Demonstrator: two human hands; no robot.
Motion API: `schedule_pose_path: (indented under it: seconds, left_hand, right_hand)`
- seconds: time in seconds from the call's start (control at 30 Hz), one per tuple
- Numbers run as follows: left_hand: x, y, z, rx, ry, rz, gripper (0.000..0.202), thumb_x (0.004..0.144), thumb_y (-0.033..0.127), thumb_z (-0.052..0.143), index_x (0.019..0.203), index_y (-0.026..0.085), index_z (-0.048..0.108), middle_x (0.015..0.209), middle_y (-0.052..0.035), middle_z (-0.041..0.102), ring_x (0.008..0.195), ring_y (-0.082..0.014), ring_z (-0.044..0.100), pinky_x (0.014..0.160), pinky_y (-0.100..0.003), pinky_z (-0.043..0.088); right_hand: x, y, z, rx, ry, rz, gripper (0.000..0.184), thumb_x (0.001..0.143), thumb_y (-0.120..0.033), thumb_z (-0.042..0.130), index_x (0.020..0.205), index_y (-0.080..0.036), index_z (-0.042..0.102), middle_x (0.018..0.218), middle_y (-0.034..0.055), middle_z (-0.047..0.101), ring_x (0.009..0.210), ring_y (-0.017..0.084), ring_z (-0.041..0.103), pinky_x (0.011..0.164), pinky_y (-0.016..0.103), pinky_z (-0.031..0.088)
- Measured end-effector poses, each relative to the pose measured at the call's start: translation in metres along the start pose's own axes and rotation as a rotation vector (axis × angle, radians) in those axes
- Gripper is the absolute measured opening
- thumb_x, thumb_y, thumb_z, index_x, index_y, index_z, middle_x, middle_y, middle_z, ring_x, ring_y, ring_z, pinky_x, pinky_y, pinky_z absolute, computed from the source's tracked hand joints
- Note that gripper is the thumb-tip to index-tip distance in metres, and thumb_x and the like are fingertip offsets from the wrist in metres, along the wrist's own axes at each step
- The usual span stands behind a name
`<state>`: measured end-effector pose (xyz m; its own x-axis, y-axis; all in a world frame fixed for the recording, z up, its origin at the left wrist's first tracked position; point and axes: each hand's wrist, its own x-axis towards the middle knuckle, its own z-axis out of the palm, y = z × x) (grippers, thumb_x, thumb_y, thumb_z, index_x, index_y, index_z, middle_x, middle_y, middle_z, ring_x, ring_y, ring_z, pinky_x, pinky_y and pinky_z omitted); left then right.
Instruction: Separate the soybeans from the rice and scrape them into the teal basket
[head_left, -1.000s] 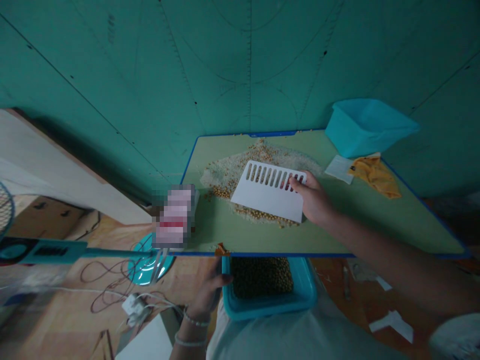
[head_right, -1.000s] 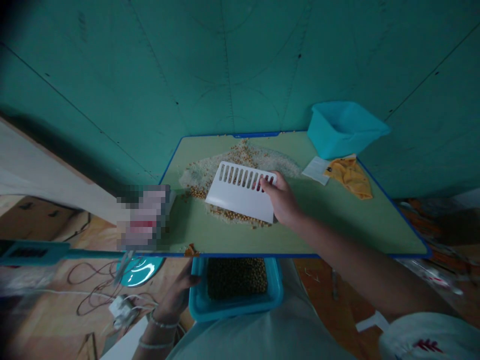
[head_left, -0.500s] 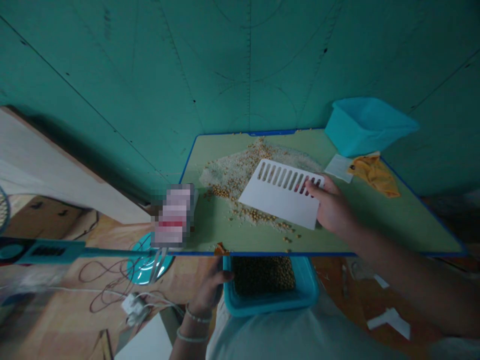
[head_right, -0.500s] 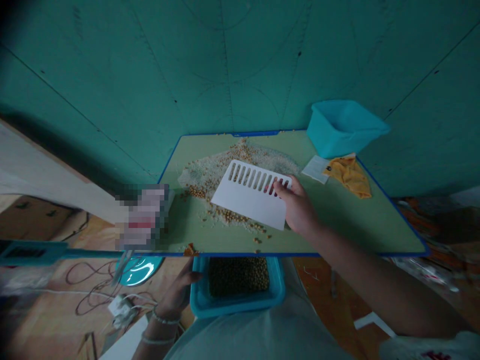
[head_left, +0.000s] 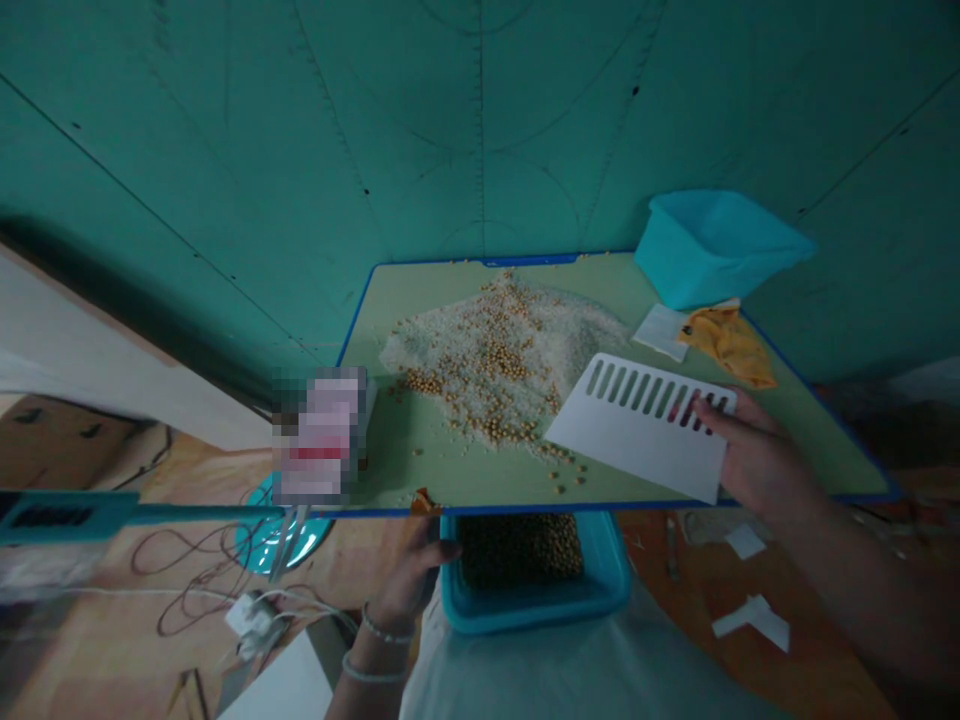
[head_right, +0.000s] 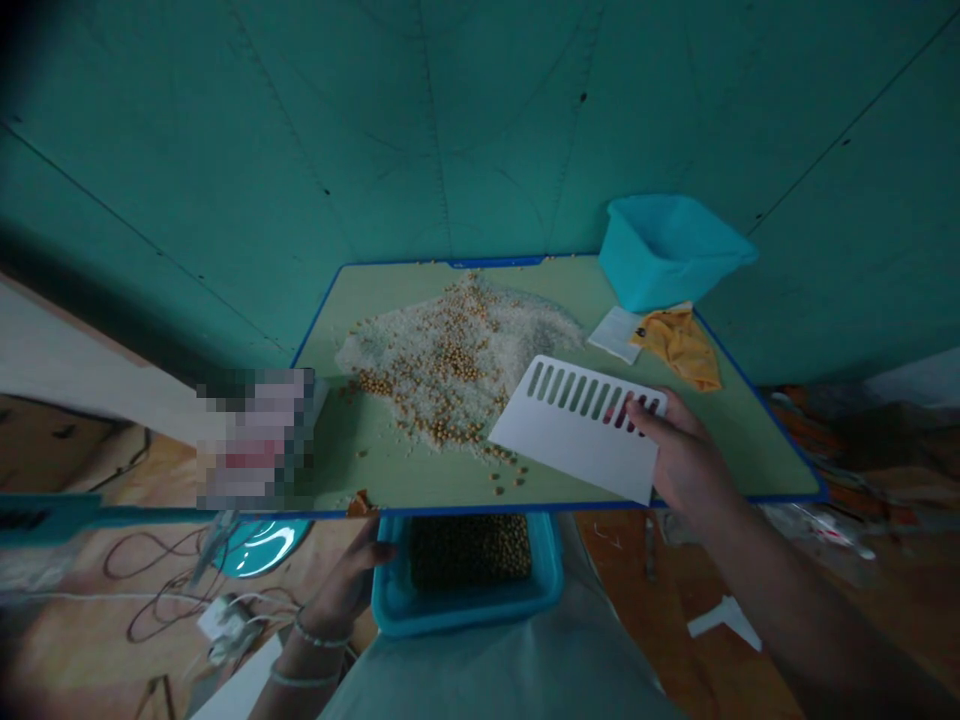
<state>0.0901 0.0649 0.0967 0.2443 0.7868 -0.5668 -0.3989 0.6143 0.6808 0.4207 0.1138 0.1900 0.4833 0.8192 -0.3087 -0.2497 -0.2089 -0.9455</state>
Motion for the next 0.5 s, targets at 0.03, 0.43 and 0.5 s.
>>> schedule_pose_path:
  seconds: [0.03, 0.43, 0.5]
  left_hand:
    - [-0.001, 0.0, 0.0, -0.001, 0.001, 0.003, 0.036, 0.048, 0.016, 0.071, 0.084, 0.021, 0.073, 0.1, -0.0045, 0.076, 0.126, -0.0379, 0.051, 0.11, -0.052, 0.032]
    - [-0.002, 0.0, 0.004, 0.001, 0.002, 0.045, 0.042, 0.049, 0.015, 0.068, 0.089, 0.02, 0.075, 0.108, -0.0062, 0.075, 0.13, -0.0381, 0.047, 0.112, -0.049, 0.031]
    - [-0.001, -0.001, 0.004, -0.007, -0.002, 0.038, 0.045, 0.049, 0.015, 0.069, 0.093, 0.021, 0.075, 0.105, -0.0061, 0.076, 0.128, -0.0381, 0.049, 0.111, -0.05, 0.032]
  right_hand:
    - [-0.001, 0.001, 0.002, 0.0, -0.01, 0.002, 0.02, 0.057, -0.025, 0.08, 0.068, -0.027, 0.064, 0.058, -0.0019, 0.066, 0.055, 0.02, 0.061, 0.059, 0.035, 0.049]
    - [-0.012, 0.007, 0.011, -0.005, -0.088, 0.047, 0.018, 0.059, -0.026, 0.077, 0.07, -0.026, 0.064, 0.062, -0.0016, 0.07, 0.056, 0.019, 0.063, 0.056, 0.031, 0.048]
    - [-0.014, 0.007, 0.011, -0.007, -0.081, 0.05, 0.018, 0.058, -0.026, 0.078, 0.07, -0.027, 0.064, 0.061, -0.0015, 0.069, 0.056, 0.02, 0.063, 0.057, 0.032, 0.048]
